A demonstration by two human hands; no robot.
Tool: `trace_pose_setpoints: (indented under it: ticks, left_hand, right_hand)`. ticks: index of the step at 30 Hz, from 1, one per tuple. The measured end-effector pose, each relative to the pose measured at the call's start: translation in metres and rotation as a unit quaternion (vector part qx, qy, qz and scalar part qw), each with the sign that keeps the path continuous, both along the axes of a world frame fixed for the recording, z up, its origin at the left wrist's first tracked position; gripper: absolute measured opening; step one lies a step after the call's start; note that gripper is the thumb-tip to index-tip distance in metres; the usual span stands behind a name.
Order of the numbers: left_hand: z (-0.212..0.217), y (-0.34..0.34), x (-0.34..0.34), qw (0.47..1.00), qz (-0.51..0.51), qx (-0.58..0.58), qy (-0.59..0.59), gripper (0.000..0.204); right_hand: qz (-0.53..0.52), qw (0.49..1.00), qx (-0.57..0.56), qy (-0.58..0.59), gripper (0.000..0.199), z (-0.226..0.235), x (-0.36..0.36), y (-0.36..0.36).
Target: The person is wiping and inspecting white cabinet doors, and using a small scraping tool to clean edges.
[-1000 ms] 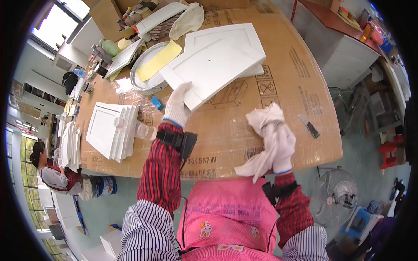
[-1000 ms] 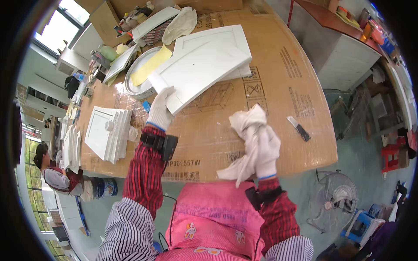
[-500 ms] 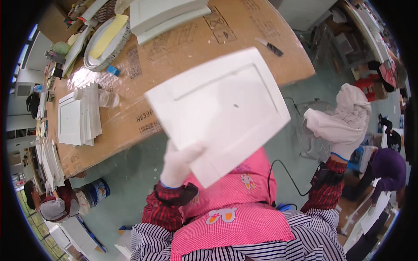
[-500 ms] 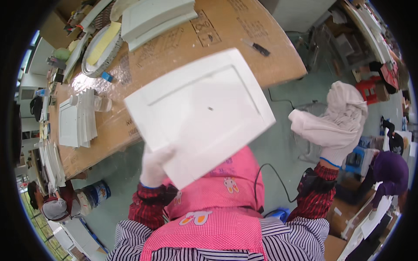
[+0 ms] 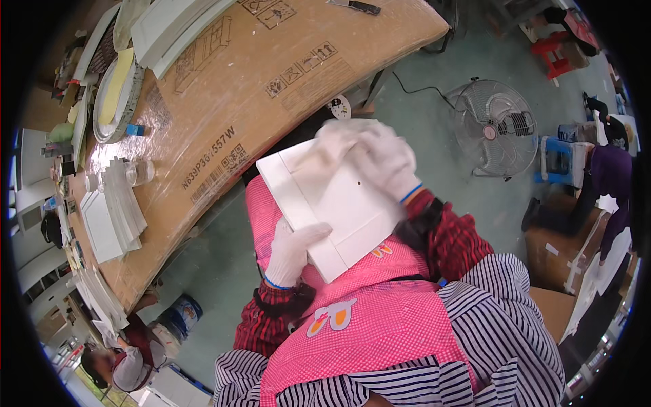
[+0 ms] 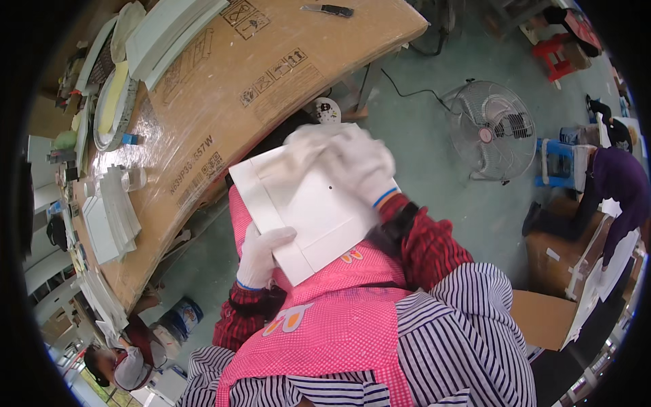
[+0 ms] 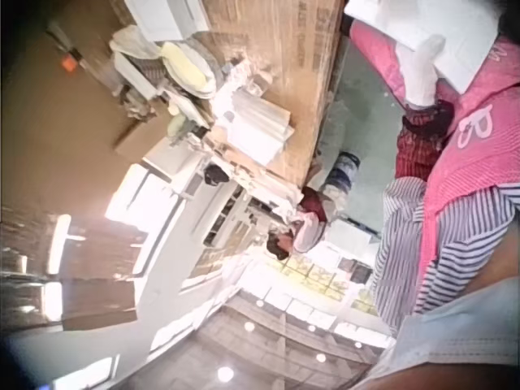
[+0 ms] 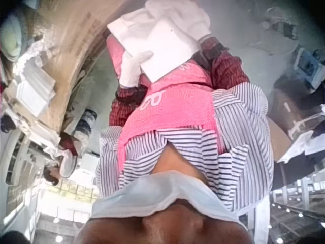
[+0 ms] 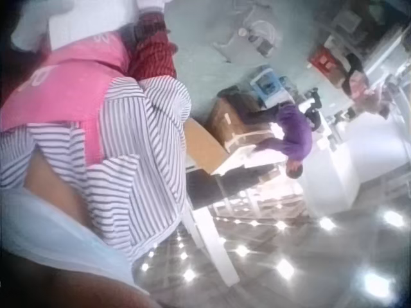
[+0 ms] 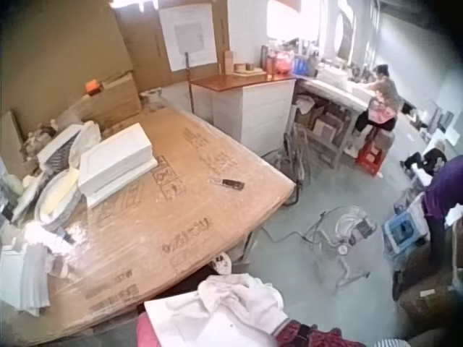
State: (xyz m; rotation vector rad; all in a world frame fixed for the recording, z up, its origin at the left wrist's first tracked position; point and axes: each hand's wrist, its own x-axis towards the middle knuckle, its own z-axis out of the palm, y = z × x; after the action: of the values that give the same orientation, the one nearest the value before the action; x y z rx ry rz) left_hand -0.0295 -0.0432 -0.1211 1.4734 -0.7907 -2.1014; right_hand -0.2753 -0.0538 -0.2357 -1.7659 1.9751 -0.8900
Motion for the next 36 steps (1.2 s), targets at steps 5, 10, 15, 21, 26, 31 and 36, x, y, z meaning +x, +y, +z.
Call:
trace_pose_setpoints:
  ticks: [5,10,15,21,26,31,36]
  left_hand:
    - [-0.008,-0.003,0.003,1.000,0.014,0.001,-0.005,0.047]
    - [-0.009,-0.007,0.004,0.999,-0.036,0.010,-0.034,0.051]
    - [-0.011,0.000,0.010,0.991,-0.080,-0.093,-0.054,0.049]
    - [0.013,-0.008,0.010,0.993,-0.103,-0.058,0.007,0.050]
    - [0.032,-0.035,0.008,0.994,0.017,-0.097,0.052,0.054]
    - [0.027,-0.103,0.029,0.962,0.208,-0.122,0.126,0.054]
    - [-0.004,-0.160,0.056,0.968,0.209,-0.131,-0.049,0.055]
  right_hand:
    - [-0.274,0.894,0.327,0.138,0.057,-0.051,-0.136,-0.011]
    - [0.079,0.991,-0.102,-0.040,0.019,0.095,0.009,-0.025]
    - [0.230,0.957,-0.137,-0.109,0.014,0.101,0.062,-0.020]
    - [-0.167,0.908,0.384,0.003,0.048,-0.010,-0.101,0.004]
    - [-0.421,0.881,0.048,-0.211,0.038,0.014,-0.192,0.033]
    - [-0.296,0.907,-0.183,-0.238,0.029,0.097,-0.167,-0.038]
    - [0.032,0.978,-0.198,0.049,0.013,0.187,-0.011,-0.130]
